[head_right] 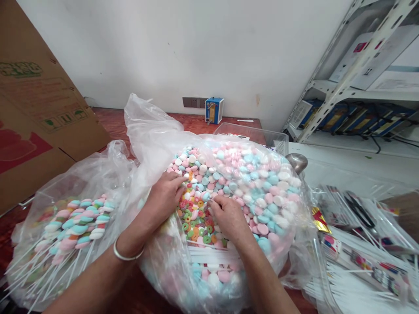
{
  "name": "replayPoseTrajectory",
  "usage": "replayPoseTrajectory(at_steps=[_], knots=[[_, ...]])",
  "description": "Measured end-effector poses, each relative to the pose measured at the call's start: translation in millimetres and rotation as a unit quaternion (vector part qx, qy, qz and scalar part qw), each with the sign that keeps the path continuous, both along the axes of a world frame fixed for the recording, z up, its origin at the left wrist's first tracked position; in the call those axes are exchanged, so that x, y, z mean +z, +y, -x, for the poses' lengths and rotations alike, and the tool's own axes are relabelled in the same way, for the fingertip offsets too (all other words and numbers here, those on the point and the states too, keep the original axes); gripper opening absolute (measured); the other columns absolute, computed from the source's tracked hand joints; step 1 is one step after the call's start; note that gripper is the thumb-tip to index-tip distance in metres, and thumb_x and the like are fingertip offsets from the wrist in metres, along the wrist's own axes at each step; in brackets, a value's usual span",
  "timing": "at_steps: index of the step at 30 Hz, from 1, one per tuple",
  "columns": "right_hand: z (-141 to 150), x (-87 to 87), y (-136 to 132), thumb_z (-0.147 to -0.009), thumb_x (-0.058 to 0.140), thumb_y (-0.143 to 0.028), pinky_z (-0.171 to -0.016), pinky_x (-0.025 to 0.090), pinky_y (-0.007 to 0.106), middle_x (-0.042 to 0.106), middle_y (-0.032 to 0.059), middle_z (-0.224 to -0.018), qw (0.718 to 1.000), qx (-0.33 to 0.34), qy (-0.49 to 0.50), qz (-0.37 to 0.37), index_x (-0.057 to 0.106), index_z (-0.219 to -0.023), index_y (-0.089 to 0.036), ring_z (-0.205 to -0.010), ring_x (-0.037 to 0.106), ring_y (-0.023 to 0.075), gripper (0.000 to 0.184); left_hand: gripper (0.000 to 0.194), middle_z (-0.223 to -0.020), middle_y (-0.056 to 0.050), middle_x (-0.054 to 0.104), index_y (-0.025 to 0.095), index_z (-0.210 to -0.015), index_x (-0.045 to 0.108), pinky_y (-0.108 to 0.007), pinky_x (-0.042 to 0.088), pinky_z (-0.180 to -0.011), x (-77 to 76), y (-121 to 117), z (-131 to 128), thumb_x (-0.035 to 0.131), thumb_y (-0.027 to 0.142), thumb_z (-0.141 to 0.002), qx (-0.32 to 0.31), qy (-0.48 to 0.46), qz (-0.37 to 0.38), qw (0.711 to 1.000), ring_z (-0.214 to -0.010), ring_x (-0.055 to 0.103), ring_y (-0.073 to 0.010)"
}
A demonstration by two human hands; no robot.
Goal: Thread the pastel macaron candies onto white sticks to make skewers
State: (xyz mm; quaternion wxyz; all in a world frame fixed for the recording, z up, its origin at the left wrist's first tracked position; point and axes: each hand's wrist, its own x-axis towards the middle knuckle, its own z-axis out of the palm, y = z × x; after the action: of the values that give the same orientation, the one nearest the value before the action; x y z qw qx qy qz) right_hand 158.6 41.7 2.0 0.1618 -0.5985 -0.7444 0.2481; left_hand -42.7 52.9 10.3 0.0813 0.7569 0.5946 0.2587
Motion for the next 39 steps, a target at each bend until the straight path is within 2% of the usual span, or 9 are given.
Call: replayPoseTrajectory(at_steps=[3,8,14,17,19,23,27,33,39], knots=[[1.4,1.1,-0.6,-0.093,0.039,-0.036,-0.058,0.032,0.024,0.047,-0.0035,-0.058,0.999,-0.003,0.038,-0.007,0.042,-0.059,-0.022,-0.061,0.050,0.0144,0.037,0.023,-0.105,-0.006,0.064,0.022,-0.092,0.068,-0.026,0.048,-0.079,-6.8,14.1,-3.6,0.047,0.011,-0.091,-0.037,-0.009,0.033,0.999,-0.097,0.060,-0.0210],[2.8,0.4,-0.5,-0.091,0.041,-0.037,-0.057,0.031,0.025,0.048,-0.0032,-0.056,0.996,-0.011,0.084,-0.017,0.042,-0.057,-0.022,-0.060,0.049,0.0146,0.037,0.018,-0.102,-0.005,0.063,0.021,-0.090,0.064,-0.028,0.047,-0.084,-13.9,19.4,-1.6,0.048,0.015,-0.092,-0.042,-0.081,0.051,0.995,-0.098,0.057,-0.0212],[0.1,-5.7,-3.8,-0.090,0.044,-0.036,-0.057,0.031,0.025,0.048,-0.0031,-0.056,0.993,-0.024,0.116,-0.029,0.045,-0.057,-0.021,-0.059,0.048,0.0145,0.037,0.020,-0.098,-0.006,0.064,0.020,-0.080,0.063,-0.030,0.046,-0.093,-12.2,22.8,-4.0,0.048,0.009,-0.086,-0.078,-0.141,0.060,0.985,-0.099,0.057,-0.0208],[-2.1,-4.5,-9.8,-0.092,0.044,-0.038,-0.057,0.032,0.024,0.047,-0.0037,-0.057,0.990,-0.023,0.131,-0.036,0.046,-0.059,-0.021,-0.060,0.047,0.0140,0.037,0.016,-0.099,-0.006,0.067,0.020,-0.083,0.065,-0.033,0.047,-0.095,-6.7,19.1,-6.6,0.052,0.012,-0.085,-0.051,-0.194,0.053,0.978,-0.101,0.058,-0.0212],[-3.9,-2.3,-15.1,-0.093,0.043,-0.042,-0.055,0.032,0.023,0.044,-0.0040,-0.058,0.989,-0.023,0.137,-0.042,0.045,-0.060,-0.021,-0.060,0.046,0.0138,0.039,0.012,-0.096,-0.005,0.069,0.020,-0.088,0.068,-0.034,0.049,-0.092,-0.1,13.4,-8.4,0.056,0.020,-0.085,-0.021,-0.279,0.075,0.957,-0.096,0.062,-0.0209],[-7.6,1.4,-24.6,-0.096,0.041,-0.048,-0.055,0.033,0.023,0.046,-0.0033,-0.061,0.984,-0.016,0.171,-0.038,0.051,-0.066,-0.021,-0.062,0.048,0.0143,0.042,0.016,-0.080,-0.004,0.071,0.016,-0.088,0.073,-0.029,0.054,-0.073,13.5,1.7,-14.1,0.066,0.028,-0.080,-0.008,-0.451,0.160,0.878,-0.073,0.066,-0.0168],[-9.9,3.4,-30.7,-0.097,0.043,-0.050,-0.061,0.036,0.023,0.054,-0.0015,-0.068,0.979,-0.005,0.205,-0.019,0.054,-0.069,-0.020,-0.068,0.052,0.0157,0.042,0.019,-0.076,-0.004,0.072,0.014,-0.086,0.073,-0.025,0.055,-0.065,15.3,-4.5,-21.2,0.076,0.026,-0.072,0.009,-0.530,0.188,0.827,-0.067,0.067,-0.0142],[-8.2,5.6,-38.7,-0.094,0.044,-0.052,-0.057,0.030,0.023,0.041,-0.0039,-0.060,0.982,-0.034,0.181,-0.035,0.044,-0.063,-0.022,-0.062,0.042,0.0142,0.044,0.023,-0.081,-0.006,0.075,0.013,-0.084,0.074,-0.028,0.059,-0.075,10.0,-11.9,-28.7,0.082,0.028,-0.068,0.015,-0.581,0.194,0.790,-0.073,0.071,-0.0157],[-2.7,8.2,-46.1,-0.093,0.042,-0.055,-0.056,0.028,0.025,0.041,-0.0038,-0.055,0.982,-0.079,0.163,-0.046,0.044,-0.061,-0.022,-0.057,0.041,0.0145,0.046,0.026,-0.082,-0.006,0.075,0.014,-0.085,0.076,-0.028,0.057,-0.077,8.0,-18.8,-32.7,0.081,0.036,-0.072,0.000,-0.568,0.164,0.806,-0.078,0.070,-0.0175]])
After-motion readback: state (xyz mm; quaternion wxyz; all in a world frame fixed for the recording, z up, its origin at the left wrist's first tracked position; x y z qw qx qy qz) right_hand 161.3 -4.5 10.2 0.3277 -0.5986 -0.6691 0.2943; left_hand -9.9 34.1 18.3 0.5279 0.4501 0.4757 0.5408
